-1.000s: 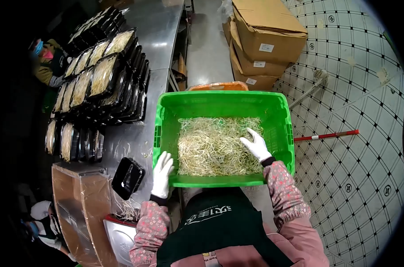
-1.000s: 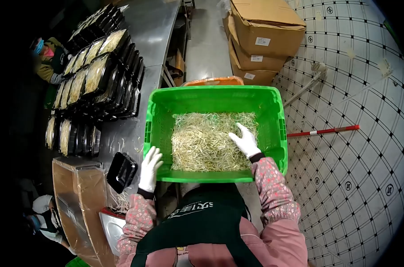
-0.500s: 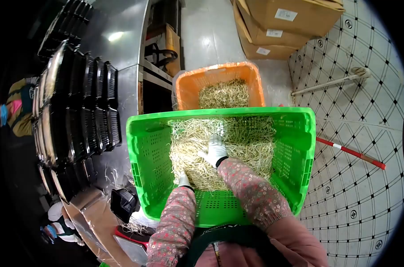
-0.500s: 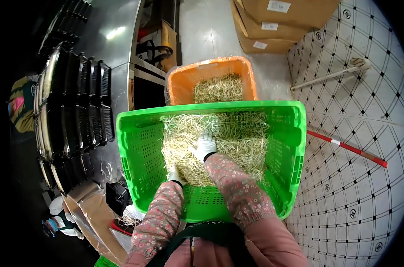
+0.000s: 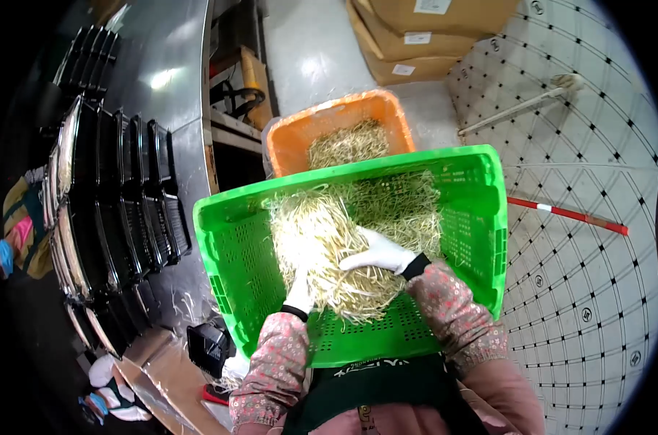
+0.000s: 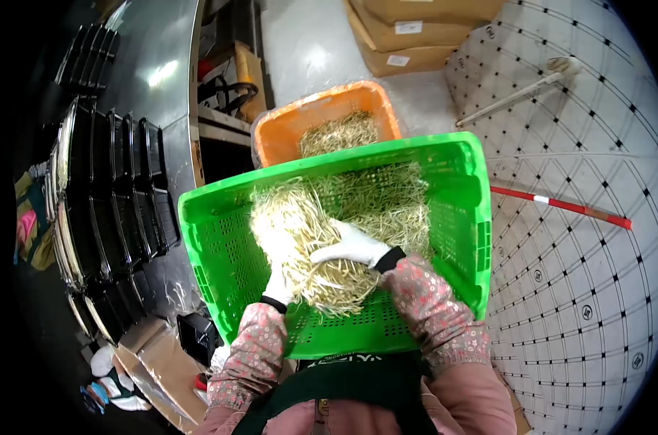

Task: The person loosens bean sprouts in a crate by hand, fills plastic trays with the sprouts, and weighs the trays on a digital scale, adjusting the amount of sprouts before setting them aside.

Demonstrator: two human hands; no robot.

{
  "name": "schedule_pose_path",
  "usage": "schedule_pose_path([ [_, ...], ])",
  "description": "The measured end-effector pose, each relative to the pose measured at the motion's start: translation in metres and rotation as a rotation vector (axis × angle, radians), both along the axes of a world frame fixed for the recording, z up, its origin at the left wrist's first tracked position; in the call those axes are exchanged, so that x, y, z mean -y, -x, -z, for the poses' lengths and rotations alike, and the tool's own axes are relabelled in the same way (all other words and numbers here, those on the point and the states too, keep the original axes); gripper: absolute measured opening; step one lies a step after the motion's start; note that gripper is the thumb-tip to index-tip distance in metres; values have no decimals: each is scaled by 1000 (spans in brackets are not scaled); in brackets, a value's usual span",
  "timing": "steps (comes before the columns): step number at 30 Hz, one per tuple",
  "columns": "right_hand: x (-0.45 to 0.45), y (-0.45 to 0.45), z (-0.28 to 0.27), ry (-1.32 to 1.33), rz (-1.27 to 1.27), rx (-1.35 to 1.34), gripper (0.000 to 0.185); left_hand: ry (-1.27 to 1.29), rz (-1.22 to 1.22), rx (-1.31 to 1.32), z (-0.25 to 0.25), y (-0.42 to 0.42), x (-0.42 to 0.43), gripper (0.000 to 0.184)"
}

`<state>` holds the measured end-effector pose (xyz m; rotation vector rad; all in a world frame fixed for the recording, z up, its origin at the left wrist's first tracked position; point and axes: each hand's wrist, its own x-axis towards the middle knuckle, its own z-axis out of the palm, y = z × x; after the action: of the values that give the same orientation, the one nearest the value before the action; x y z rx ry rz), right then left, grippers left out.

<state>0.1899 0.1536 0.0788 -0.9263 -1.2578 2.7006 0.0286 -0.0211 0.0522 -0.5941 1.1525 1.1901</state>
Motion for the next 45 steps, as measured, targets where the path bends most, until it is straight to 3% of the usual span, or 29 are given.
schedule_pose_path([
  [3, 1, -14, 23, 65, 65, 87, 91, -293, 253, 14, 21, 12, -1, 47],
  [4, 3, -18, 37, 89, 121, 212, 92, -166, 175, -9, 55, 17, 1, 49],
  [5, 6, -27, 70, -129, 176, 224, 96, -171, 299, -174, 52, 19, -7, 50],
  [6, -9, -36, 25, -67, 190, 145, 94, -165, 421, -334, 40, 19, -12, 51],
  [7, -14, -49, 30, -107, 196, 171, 91, -280, 364, -211, 24, 21, -12, 54],
  [9, -11, -75, 45, -132, 282, 294, 86, -195, 478, -388, 9, 25, -13, 54],
  [10, -16, -83, 56, -136, 370, 384, 84, -167, 542, -473, 34, 35, -12, 54],
  [11, -25, -91, 45, -387, 184, 558, 89, -234, 448, -702, 40, 33, -14, 50],
  [12, -27, -94, 48, -416, 322, 347, 93, -282, 429, -745, 45, 37, -7, 46],
  [14, -21, -101, 38, -533, 359, 549, 94, -275, 444, -766, 52, 47, 3, 42],
  [15, -16, -90, 42, -508, 448, 494, 94, -280, 551, -1003, 44, 44, -2, 46],
  [16, -17, -86, 33, -609, 222, 671, 95, -186, 650, -912, 53, 49, 2, 65],
  [19, 16, -44, 46, -705, 523, 461, 95, -134, 702, -1020, 94, 53, 16, 100],
  [20, 25, -36, 46, -930, 262, 625, 91, -98, 715, -971, 91, 55, 17, 93],
  [22, 39, -18, 50, -981, -9, 733, 87, -125, 685, -792, 72, 62, 10, 82],
  [24, 28, -19, 49, -821, 109, 732, 77, -177, 591, -867, 84, 72, 23, 70],
  [27, 17, -19, 80, -1116, 253, 855, 61, -215, 381, -790, 111, 78, 47, 61],
  [30, 27, 16, 102, -961, 10, 982, 69, -45, 284, -819, 156, 62, 52, 69],
  [31, 46, 33, 109, -1044, -34, 1023, 76, 162, 481, -841, 132, 48, 33, 78],
  [32, 63, 49, 115, -1125, -77, 1062, 84, 271, 609, -1134, 155, 33, 31, 82],
  [34, 73, 76, 106, -667, -13, 1013, 95, 289, 368, -696, 170, 17, 15, 77],
  [35, 70, 70, 108, -505, -14, 965, 98, 188, 332, -571, 111, 13, -3, 68],
  [36, 67, 64, 109, -344, -18, 929, 103, 192, 332, -570, 97, 15, 2, 68],
  [38, 59, 40, 119, -219, 177, 507, 101, -118, 81, -34, 84, 31, 19, 55],
  [39, 32, 29, 63, 74, 183, 289, 101, -111, 67, 35, 102, 42, 41, 48],
  [40, 32, 14, 70, 157, 183, 146, 72, -127, 223, -70, 59, 45, 35, 45],
  [42, 5, -4, 30, 185, 100, 89, 48, -144, 158, 55, 71, 53, 45, 44],
  [43, 3, -10, 48, 281, 95, 183, 31, -309, 107, 180, 74, 50, 37, 41],
  [45, 0, -14, 70, 39, 185, 196, 50, -200, 398, -298, 80, 39, 20, 43],
])
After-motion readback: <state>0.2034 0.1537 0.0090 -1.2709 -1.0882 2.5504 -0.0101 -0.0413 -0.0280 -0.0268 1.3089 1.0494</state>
